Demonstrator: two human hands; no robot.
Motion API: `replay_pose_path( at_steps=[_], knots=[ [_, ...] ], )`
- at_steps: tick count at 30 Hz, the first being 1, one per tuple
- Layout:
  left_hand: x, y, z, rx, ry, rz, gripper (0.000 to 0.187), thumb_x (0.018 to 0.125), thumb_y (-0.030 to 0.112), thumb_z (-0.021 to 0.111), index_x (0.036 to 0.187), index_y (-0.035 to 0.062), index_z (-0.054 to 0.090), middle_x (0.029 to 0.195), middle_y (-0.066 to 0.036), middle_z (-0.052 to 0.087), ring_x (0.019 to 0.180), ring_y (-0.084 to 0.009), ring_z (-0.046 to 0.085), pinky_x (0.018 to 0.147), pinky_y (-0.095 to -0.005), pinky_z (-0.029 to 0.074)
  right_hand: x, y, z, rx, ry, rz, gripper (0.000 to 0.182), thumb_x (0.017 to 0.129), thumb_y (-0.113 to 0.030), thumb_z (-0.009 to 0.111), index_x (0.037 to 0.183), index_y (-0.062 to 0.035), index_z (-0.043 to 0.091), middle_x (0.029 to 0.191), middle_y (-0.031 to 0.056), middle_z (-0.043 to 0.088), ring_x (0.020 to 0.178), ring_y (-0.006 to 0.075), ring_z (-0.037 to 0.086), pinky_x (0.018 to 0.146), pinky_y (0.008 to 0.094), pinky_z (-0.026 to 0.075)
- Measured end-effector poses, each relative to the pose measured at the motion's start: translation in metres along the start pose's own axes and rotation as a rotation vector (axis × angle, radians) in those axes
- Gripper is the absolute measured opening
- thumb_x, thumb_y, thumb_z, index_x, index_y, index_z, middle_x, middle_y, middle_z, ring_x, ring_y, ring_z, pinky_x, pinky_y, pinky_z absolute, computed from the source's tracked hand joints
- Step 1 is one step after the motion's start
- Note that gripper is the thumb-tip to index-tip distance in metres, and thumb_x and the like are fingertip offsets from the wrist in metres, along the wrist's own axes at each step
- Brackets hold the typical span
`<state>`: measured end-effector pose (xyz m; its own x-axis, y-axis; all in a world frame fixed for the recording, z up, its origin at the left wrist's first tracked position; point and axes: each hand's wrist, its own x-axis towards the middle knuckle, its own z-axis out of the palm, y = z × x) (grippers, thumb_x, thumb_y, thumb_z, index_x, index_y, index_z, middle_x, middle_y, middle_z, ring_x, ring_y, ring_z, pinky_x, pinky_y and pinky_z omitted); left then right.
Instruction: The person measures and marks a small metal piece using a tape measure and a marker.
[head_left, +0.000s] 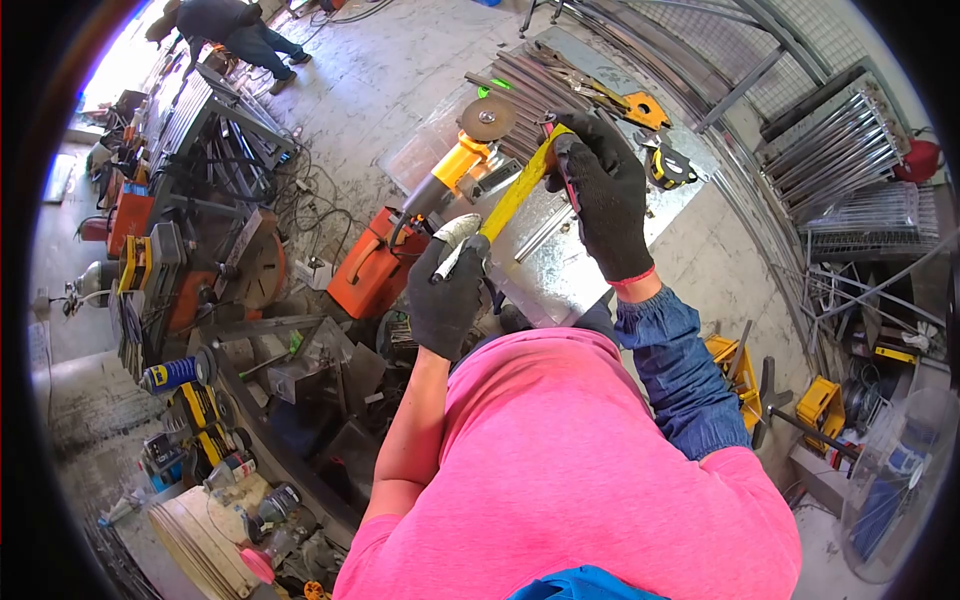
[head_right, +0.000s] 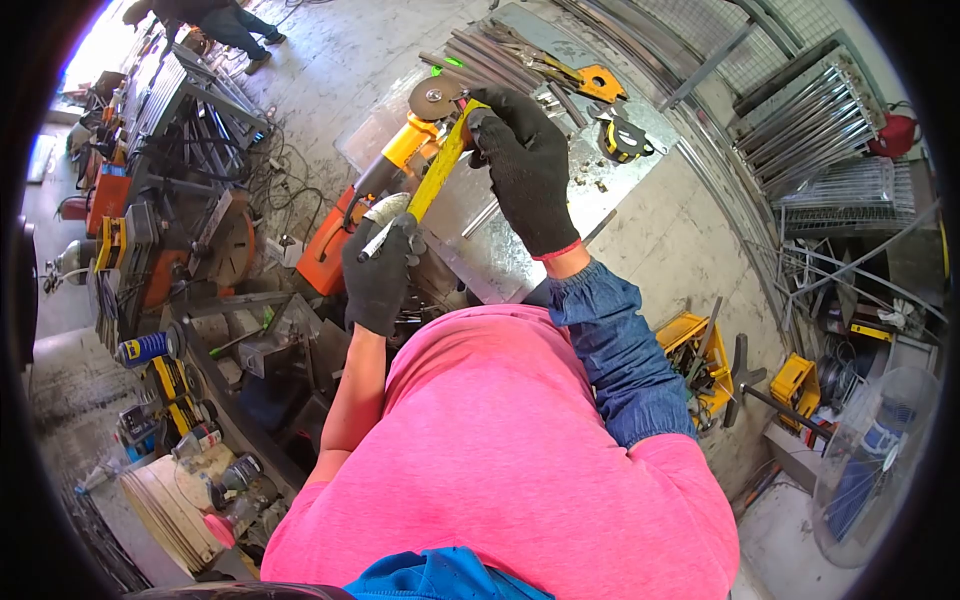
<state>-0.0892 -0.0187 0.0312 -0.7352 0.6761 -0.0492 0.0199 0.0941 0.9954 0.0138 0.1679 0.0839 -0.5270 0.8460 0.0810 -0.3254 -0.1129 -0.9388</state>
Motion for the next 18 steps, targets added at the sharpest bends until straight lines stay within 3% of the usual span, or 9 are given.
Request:
replay_pose_path(
  at_steps=[8, 10, 13, 18],
  knots=[
    [-0.001, 0.001, 0.008, -0.012, -0.021, -0.018, 0.030, 0.105, 0.018, 0.065, 0.130, 0.0021, 0.070, 0.096, -0.001, 0.073, 0.076, -0.0065, 0.068, 0.063, -0.0222, 0.056, -0.006, -0.002, 0.004, -0.113, 0.077, -0.155, 0.040, 0.101, -0.006, 0.067, 0.139, 0.0013, 0.059, 0.107, 0.0097, 0.074, 0.077, 0.0111, 0.067, 0.063, 0.0260, 0.056],
    [-0.003, 0.007, 0.011, 0.003, -0.009, -0.046, 0.031, 0.105, 0.017, 0.064, 0.131, 0.0007, 0.068, 0.094, -0.003, 0.073, 0.076, -0.0077, 0.068, 0.064, -0.0231, 0.056, -0.008, -0.005, 0.007, -0.161, 0.132, -0.217, 0.031, 0.099, -0.010, 0.070, 0.129, -0.0026, 0.067, 0.098, 0.0054, 0.074, 0.076, 0.0067, 0.066, 0.065, 0.0230, 0.055],
    [-0.007, 0.012, 0.014, -0.049, -0.026, -0.106, 0.032, 0.105, 0.016, 0.064, 0.132, -0.0013, 0.066, 0.091, -0.005, 0.073, 0.074, -0.0092, 0.068, 0.065, -0.0239, 0.055, -0.008, -0.002, 0.008, -0.170, 0.154, -0.289, 0.029, 0.098, -0.010, 0.071, 0.126, -0.0021, 0.068, 0.099, 0.0057, 0.076, 0.081, 0.0081, 0.069, 0.070, 0.0246, 0.057],
    [-0.006, -0.005, 0.020, -0.067, -0.010, -0.033, 0.033, 0.106, 0.017, 0.063, 0.132, -0.0032, 0.064, 0.089, -0.006, 0.073, 0.073, -0.0103, 0.068, 0.067, -0.0245, 0.054, -0.008, -0.004, 0.005, -0.284, 0.141, -0.390, 0.027, 0.096, -0.008, 0.073, 0.122, -0.0016, 0.070, 0.102, 0.0071, 0.078, 0.087, 0.0097, 0.072, 0.076, 0.0270, 0.058]
  ],
)
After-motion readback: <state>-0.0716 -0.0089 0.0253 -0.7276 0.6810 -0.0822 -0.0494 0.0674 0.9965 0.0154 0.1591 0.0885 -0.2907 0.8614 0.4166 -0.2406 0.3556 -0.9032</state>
